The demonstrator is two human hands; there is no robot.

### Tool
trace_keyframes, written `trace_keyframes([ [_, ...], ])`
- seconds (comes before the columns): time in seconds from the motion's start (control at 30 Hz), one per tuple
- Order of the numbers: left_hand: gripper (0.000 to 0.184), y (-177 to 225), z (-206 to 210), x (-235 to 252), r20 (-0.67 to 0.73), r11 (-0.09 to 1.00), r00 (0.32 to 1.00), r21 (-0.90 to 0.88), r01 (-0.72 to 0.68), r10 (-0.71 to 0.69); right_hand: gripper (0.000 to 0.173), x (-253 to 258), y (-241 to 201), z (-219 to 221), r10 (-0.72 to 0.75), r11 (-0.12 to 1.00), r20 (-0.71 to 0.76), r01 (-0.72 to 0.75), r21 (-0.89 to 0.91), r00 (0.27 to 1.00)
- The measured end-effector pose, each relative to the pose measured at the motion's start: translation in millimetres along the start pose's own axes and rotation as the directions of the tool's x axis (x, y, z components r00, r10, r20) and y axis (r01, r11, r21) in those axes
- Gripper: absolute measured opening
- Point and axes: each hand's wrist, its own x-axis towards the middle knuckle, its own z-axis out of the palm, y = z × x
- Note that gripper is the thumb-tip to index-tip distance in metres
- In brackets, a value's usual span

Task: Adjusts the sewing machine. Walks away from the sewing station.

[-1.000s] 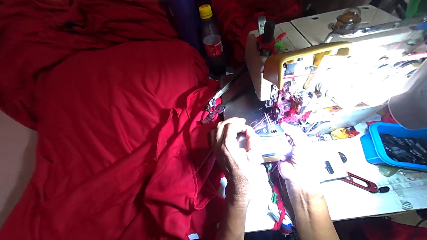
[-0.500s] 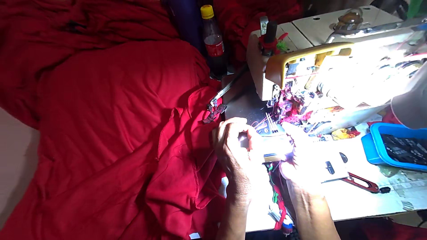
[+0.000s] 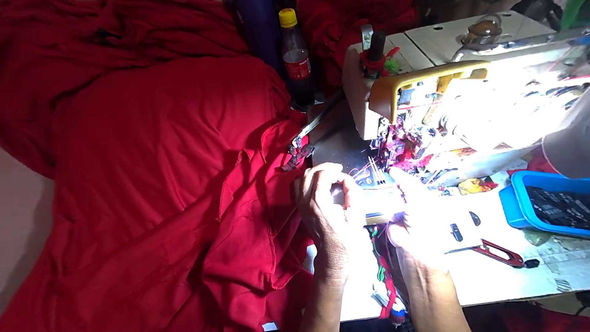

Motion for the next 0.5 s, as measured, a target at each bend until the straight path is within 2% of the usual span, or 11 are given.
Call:
trace_keyframes([
  [0.17,0.008,-1.0,-0.3,-0.3,0.007,1.0,1.0,-0.003,-0.01,0.01,0.021,1.1,1.5,-2.9,-0.006,1.0,0.051,0.005,0.006,0.999],
  [0.5,0.008,-1.3,0.4,-0.4,0.0,1.0,1.0,0.0,-0.013,0.013,0.025,1.5,-0.4,-0.8,0.035,0.999,0.013,-0.035,0.023,0.999],
])
